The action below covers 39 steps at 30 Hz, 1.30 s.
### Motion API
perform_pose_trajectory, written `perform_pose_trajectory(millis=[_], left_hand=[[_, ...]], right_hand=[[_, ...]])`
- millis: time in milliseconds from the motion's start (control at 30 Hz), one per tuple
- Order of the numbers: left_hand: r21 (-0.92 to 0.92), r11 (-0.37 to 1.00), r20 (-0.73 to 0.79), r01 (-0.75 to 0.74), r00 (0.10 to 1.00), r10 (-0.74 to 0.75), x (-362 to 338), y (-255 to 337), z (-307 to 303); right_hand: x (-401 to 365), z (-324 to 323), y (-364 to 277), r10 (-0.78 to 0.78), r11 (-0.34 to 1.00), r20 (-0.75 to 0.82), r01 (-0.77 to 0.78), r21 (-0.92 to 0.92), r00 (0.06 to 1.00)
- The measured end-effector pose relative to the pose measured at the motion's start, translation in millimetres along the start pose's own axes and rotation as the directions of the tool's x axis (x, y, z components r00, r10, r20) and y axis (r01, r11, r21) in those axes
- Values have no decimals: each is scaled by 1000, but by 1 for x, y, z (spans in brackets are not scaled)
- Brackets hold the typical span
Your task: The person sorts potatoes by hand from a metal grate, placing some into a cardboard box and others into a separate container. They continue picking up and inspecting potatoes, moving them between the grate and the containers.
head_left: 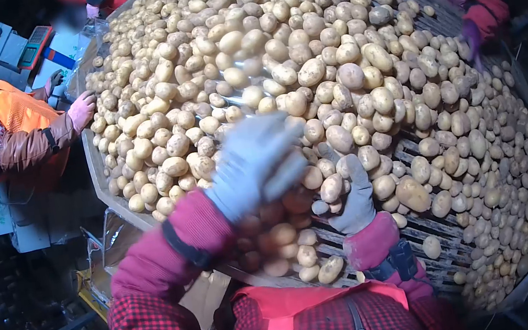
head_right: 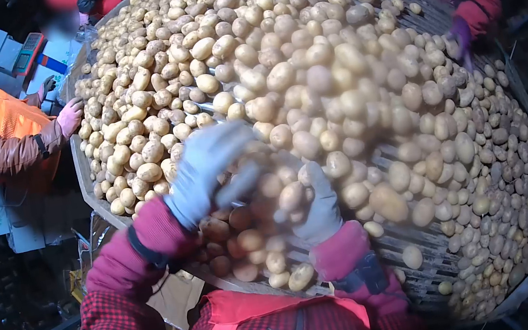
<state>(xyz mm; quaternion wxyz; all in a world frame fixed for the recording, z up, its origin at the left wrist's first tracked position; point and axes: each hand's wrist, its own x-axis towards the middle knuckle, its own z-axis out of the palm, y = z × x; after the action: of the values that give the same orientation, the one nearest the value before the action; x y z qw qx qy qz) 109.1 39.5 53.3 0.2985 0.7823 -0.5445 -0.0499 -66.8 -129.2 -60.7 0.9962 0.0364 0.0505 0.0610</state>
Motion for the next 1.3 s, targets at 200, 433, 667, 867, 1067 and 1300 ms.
perform_pose_trajectory(millis=[200,433,667,867,1067,1300], left_hand=[[347,858,105,378,894,-436,-10,-84,8],[-82,955,180,285,947,-267,-30,-61,-12],[637,751,98,174,948,-303,2,-155,-7],[613,750,225,248,855,-467,21,-148,-18],[710,669,268,220,794,-545,29,-142,-9],[685,716,300,135,843,-446,21,-163,-5]], right_hand=[[9,46,7,-98,954,-317,-2,-299,943],[3,30,5,-15,986,-199,-18,-165,980],[10,48,5,-32,947,-250,-51,-317,968],[8,47,5,-21,948,-227,-53,-314,974],[5,43,3,-36,954,-292,-54,-294,956],[6,49,8,-77,963,-437,-46,-265,896]])
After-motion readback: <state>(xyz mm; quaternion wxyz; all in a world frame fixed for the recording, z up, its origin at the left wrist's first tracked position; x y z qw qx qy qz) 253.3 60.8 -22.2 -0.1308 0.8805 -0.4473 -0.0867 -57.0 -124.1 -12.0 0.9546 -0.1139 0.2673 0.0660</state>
